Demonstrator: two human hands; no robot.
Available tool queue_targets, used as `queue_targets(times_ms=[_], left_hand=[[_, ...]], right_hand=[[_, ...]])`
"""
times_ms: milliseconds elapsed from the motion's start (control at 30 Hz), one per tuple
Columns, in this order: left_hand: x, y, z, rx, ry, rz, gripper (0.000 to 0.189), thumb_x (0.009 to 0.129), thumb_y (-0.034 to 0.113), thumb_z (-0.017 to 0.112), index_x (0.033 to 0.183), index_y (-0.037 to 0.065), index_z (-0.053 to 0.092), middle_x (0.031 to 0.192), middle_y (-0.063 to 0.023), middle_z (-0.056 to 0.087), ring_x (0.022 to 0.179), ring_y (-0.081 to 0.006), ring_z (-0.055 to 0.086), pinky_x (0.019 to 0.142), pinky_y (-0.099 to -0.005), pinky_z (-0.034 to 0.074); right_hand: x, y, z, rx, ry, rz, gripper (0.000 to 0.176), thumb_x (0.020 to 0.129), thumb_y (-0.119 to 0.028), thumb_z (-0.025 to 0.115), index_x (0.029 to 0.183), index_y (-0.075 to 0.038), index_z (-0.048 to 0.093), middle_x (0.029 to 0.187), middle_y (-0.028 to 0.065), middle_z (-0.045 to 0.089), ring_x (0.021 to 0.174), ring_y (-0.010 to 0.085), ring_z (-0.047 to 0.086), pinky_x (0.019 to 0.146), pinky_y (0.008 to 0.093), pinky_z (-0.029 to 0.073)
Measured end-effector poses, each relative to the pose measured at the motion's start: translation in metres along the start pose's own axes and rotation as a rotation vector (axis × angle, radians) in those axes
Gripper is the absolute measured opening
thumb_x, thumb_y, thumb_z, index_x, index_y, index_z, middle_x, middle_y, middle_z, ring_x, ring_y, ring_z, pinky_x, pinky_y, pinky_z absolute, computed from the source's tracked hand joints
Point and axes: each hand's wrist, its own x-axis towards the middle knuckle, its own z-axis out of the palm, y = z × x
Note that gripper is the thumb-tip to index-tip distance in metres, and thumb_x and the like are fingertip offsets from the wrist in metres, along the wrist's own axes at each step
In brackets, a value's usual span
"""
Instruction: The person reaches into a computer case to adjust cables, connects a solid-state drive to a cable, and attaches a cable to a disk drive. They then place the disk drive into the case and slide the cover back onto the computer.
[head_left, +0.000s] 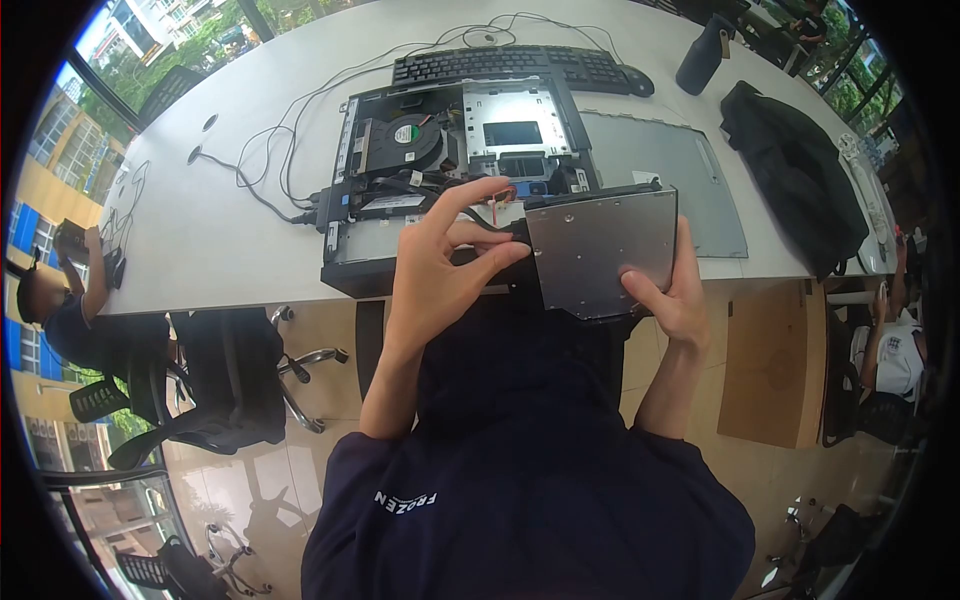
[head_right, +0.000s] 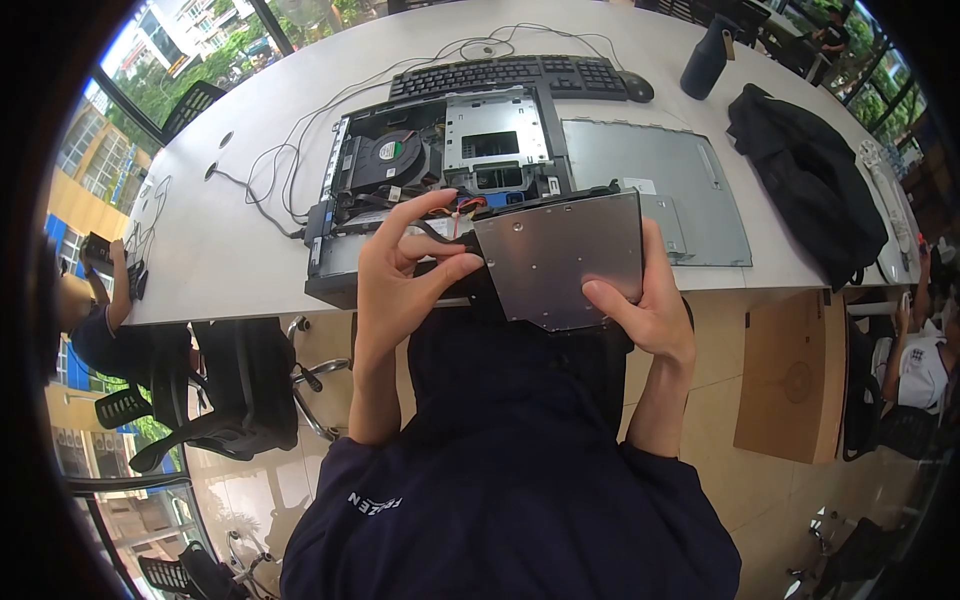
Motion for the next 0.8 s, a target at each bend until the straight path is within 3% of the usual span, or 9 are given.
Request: queue_targets(times_ms=[133, 200, 300, 433, 533, 633, 700, 800], left_hand=[[-0.003, -0.004, 0.0, 0.222, -0.021, 0.149, 0.067, 0.078, -0.001, 0.085, 0.14, -0.001, 0.06, 0.086, -0.0062, 0.079, 0.083, -0.0032, 0.067, 0.081, -0.0218, 0.052], [-0.003, -0.007, 0.001, 0.278, 0.036, 0.284, 0.061, 0.077, 0.001, 0.087, 0.134, 0.0, 0.066, 0.081, -0.0074, 0.079, 0.077, -0.0032, 0.065, 0.08, -0.0226, 0.052], [-0.005, -0.01, 0.003, 0.317, 0.035, 0.324, 0.059, 0.076, 0.003, 0.088, 0.131, -0.001, 0.068, 0.085, -0.0083, 0.08, 0.077, -0.0041, 0.065, 0.082, -0.0221, 0.051], [-0.005, -0.008, -0.001, 0.292, 0.031, 0.298, 0.06, 0.075, 0.004, 0.089, 0.131, 0.0, 0.068, 0.082, -0.0068, 0.079, 0.081, -0.005, 0.067, 0.084, -0.0231, 0.052], [-0.003, -0.008, -0.004, 0.213, -0.015, 0.224, 0.056, 0.076, 0.002, 0.088, 0.129, -0.001, 0.069, 0.09, -0.0078, 0.08, 0.088, -0.0083, 0.071, 0.086, -0.0256, 0.053], [-0.001, -0.012, -0.002, 0.18, 0.0, 0.27, 0.052, 0.082, -0.001, 0.083, 0.131, -0.004, 0.064, 0.099, -0.012, 0.078, 0.092, -0.0137, 0.073, 0.088, -0.0271, 0.054], [0.0, -0.006, -0.003, 0.035, -0.1, 0.164, 0.048, 0.089, -0.005, 0.075, 0.134, -0.005, 0.057, 0.103, -0.0164, 0.076, 0.094, -0.0182, 0.074, 0.088, -0.0277, 0.055], [-0.001, -0.01, -0.006, 0.037, -0.112, 0.123, 0.044, 0.092, -0.006, 0.07, 0.134, -0.006, 0.054, 0.099, -0.0167, 0.076, 0.094, -0.0195, 0.075, 0.088, -0.0279, 0.055]], right_hand=[[-0.001, -0.001, -0.002, -0.04, -0.01, -0.018, 0.061, 0.089, -0.018, 0.076, 0.137, 0.002, 0.044, 0.121, 0.0103, 0.057, 0.113, 0.0171, 0.054, 0.101, 0.0326, 0.043], [-0.002, -0.002, -0.001, -0.016, -0.007, -0.007, 0.062, 0.09, -0.018, 0.076, 0.138, 0.002, 0.043, 0.121, 0.0104, 0.057, 0.113, 0.0173, 0.053, 0.101, 0.0326, 0.043], [0.0, 0.001, -0.004, 0.007, -0.018, -0.001, 0.064, 0.09, -0.018, 0.076, 0.14, 0.003, 0.043, 0.121, 0.0108, 0.057, 0.113, 0.0177, 0.053, 0.101, 0.0325, 0.043], [0.001, 0.001, -0.001, 0.021, -0.042, -0.011, 0.065, 0.089, -0.019, 0.076, 0.141, 0.003, 0.042, 0.121, 0.0111, 0.056, 0.112, 0.018, 0.053, 0.102, 0.0324, 0.042], [0.002, 0.005, 0.003, 0.034, -0.007, -0.011, 0.064, 0.089, -0.019, 0.076, 0.14, 0.003, 0.043, 0.121, 0.011, 0.057, 0.113, 0.0176, 0.053, 0.102, 0.0323, 0.042], [0.005, 0.004, 0.001, 0.108, 0.016, 0.006, 0.065, 0.088, -0.018, 0.077, 0.14, 0.004, 0.045, 0.123, 0.012, 0.059, 0.115, 0.0182, 0.054, 0.103, 0.0324, 0.042], [0.007, 0.004, 0.001, 0.132, 0.032, 0.022, 0.065, 0.087, -0.018, 0.077, 0.14, 0.005, 0.046, 0.124, 0.0125, 0.059, 0.116, 0.0188, 0.054, 0.103, 0.0326, 0.042], [0.009, 0.005, -0.001, 0.147, 0.03, 0.029, 0.067, 0.087, -0.017, 0.077, 0.141, 0.005, 0.046, 0.127, 0.0137, 0.059, 0.119, 0.02, 0.055, 0.105, 0.0332, 0.041]])
